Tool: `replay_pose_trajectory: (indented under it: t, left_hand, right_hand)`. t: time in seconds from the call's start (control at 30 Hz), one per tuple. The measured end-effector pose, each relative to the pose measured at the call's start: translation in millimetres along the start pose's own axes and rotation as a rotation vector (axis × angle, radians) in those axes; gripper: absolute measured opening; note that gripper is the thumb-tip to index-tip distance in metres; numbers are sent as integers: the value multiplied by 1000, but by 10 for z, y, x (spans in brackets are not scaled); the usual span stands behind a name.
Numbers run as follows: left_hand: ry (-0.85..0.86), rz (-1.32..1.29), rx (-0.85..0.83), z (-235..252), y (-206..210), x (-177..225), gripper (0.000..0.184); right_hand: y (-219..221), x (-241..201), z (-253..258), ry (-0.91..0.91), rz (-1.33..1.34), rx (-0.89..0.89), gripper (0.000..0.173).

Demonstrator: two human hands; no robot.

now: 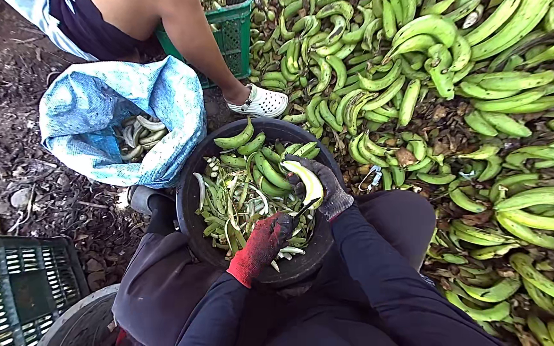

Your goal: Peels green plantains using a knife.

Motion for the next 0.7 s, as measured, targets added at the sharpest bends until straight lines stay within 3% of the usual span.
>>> replay_pose_trajectory:
  t: [0.43, 0.7]
  left_hand:
    - [-29, 566, 178, 133, -259, -91, 58]
    - [119, 405, 116, -31, -161, 74, 57]
  right_hand:
    - [341, 261, 70, -21, 86, -144, 51]
    - [444, 152, 27, -34, 142, -204, 50]
Point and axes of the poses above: each hand's wrist, its own z-axis towards the middle knuckle, its own y-axis out of the palm, x = y × z, the point moved 9 cm from there along z, towards the middle knuckle, and after that the axes turned 13 degrees about -x, right-handed, at the moved point
